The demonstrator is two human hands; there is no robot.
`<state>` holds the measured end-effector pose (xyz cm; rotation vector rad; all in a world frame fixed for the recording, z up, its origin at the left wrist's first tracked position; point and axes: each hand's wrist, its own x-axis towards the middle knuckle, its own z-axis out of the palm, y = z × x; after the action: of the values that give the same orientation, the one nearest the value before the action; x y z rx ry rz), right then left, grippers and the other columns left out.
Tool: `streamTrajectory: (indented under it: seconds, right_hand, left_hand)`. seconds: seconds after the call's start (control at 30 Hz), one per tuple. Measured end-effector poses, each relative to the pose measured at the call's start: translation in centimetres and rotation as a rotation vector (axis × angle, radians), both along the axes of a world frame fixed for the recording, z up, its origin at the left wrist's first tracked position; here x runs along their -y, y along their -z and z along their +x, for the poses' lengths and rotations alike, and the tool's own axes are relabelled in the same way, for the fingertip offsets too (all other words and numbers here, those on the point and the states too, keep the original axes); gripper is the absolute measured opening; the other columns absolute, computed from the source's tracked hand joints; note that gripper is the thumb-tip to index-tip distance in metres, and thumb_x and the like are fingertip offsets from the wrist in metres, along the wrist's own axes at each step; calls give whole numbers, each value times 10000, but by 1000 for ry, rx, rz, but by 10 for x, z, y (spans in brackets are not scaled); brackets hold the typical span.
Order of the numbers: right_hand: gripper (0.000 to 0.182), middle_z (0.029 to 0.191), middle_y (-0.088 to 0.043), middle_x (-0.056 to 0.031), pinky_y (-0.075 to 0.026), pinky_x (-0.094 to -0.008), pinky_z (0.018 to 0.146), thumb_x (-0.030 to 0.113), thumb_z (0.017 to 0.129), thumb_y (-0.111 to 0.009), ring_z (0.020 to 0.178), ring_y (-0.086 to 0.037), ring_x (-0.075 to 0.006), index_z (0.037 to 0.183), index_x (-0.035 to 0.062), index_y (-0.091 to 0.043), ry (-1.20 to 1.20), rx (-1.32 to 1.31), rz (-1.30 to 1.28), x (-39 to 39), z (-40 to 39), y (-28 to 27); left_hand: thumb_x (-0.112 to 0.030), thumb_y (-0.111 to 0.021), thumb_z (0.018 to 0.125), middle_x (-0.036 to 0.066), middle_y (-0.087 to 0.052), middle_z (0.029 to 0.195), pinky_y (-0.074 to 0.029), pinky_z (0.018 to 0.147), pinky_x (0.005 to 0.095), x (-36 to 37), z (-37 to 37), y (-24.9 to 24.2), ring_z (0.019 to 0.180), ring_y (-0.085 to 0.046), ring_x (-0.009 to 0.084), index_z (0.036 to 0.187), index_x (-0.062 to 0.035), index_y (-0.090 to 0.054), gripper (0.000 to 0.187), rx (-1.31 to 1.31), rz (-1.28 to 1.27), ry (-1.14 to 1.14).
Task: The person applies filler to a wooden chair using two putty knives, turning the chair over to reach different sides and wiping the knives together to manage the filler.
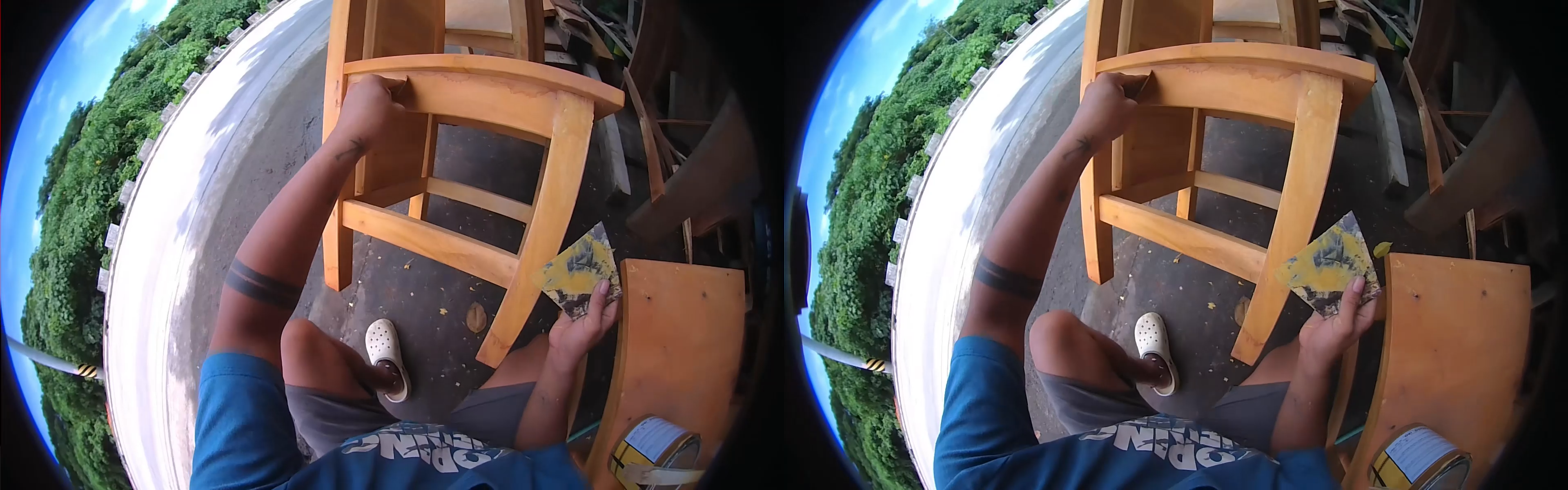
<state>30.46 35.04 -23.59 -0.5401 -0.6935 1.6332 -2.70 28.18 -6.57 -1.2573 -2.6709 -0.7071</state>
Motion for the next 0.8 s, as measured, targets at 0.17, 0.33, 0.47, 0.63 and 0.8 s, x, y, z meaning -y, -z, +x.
streamTrajectory:
  seconds: [0.17, 0.33, 0.47, 0.63, 0.8]
  right_hand:
    - [274, 1134, -579, -128, -472, -349, 896, 151, 942, -505, 1051, -571, -203, 1156, -19, -500, -113, -94, 41, 14, -24, -27]
    - [259, 1130, -584, -103, -483, -340, 877, 173, 950, -488, 1025, -589, -200, 1152, 14, -513, -320, -188, -211, 44, -44, -69]
    - [248, 1082, -596, -76, -518, -302, 830, 166, 956, -485, 963, -602, -152, 1151, 14, -507, -448, -211, -245, 59, -48, -92]
    - [220, 1059, -603, -83, -511, -308, 840, 149, 958, -477, 961, -603, -155, 1130, 15, -508, -547, -251, -153, 68, -38, -97]
    - [162, 1006, -607, -67, -483, -265, 809, 117, 955, -477, 902, -583, -112, 1068, 12, -524, -579, -208, -110, 76, -22, -95]
  left_hand:
    - [80, -528, 799, 84, -660, 928, -520, 763, 278, 31, 70, -19, 800, -634, 132, 1145, 43, -589, 353, 933, 437, 306]
    - [73, -480, 840, 103, -567, 1170, -415, 919, 262, 94, 155, -4, 1045, -556, 166, 1250, 13, -510, 415, 798, 649, 472]
    - [218, -473, 542, 187, -492, 1205, -415, 939, 361, 114, 194, 5, 1082, -525, 332, 1247, -19, -509, 745, 119, 424, 735]
    - [201, -524, 480, 180, -421, 1246, -389, 979, 456, 125, 190, 48, 1170, -437, 379, 1278, -25, -453, 832, 5, 469, 667]
    - [200, -532, 555, 171, -441, 1251, -402, 978, 441, 153, 190, 78, 1163, -448, 384, 1250, -33, -478, 736, 41, 62, 511]
